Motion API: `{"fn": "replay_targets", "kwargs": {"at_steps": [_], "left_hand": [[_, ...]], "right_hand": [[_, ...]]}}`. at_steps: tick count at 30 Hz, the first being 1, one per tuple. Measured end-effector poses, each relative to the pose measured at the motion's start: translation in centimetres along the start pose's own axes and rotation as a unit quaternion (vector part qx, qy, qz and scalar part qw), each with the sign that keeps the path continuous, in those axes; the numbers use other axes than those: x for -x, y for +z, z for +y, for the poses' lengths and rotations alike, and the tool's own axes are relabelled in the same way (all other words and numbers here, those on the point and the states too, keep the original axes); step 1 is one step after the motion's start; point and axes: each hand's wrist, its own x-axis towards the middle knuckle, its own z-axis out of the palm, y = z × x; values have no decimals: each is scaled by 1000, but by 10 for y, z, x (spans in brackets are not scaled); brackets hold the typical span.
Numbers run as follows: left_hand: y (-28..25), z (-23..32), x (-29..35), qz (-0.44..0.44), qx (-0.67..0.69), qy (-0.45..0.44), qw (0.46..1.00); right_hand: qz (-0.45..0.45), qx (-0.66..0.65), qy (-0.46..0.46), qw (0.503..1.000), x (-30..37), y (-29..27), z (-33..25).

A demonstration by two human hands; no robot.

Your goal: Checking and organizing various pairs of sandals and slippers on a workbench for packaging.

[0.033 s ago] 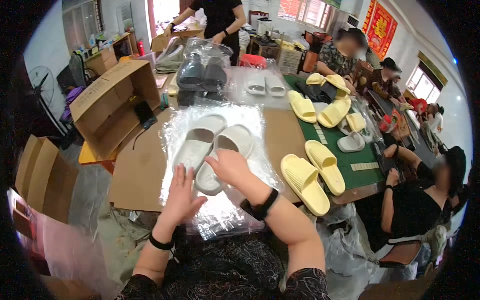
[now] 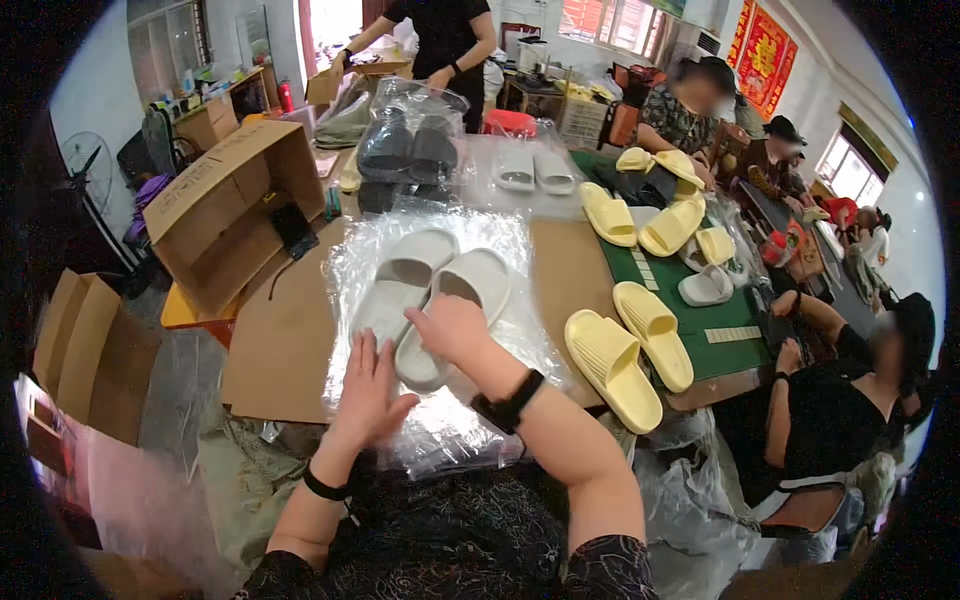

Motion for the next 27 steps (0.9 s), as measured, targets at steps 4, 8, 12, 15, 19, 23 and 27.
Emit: {"fn": "replay_targets", "kwargs": {"at_steps": [4,8,12,15,19,23,27], "left_hand": [[27,-13,10,45,-12,8,999],[31,-9,5,24,-21,16,999],[32,-9,7,27,-16,4,999],[32,-12,11,18,9,-18,1000],[24,-4,11,-7,-15,-26,1000],[5,12,8,26,-89,-18,996],[-27,34,7,-47,-102,-51,992]], "right_hand": [[38,37,138,989,-37,19,-17],[116,63,160,978,-50,37,12],[181,20,153,971,-50,36,37],[255,-21,213,943,-37,5,61],[392,-66,242,885,11,-64,96],[481,-323,108,808,88,-73,101],[408,-447,96,791,184,-56,70]]}}
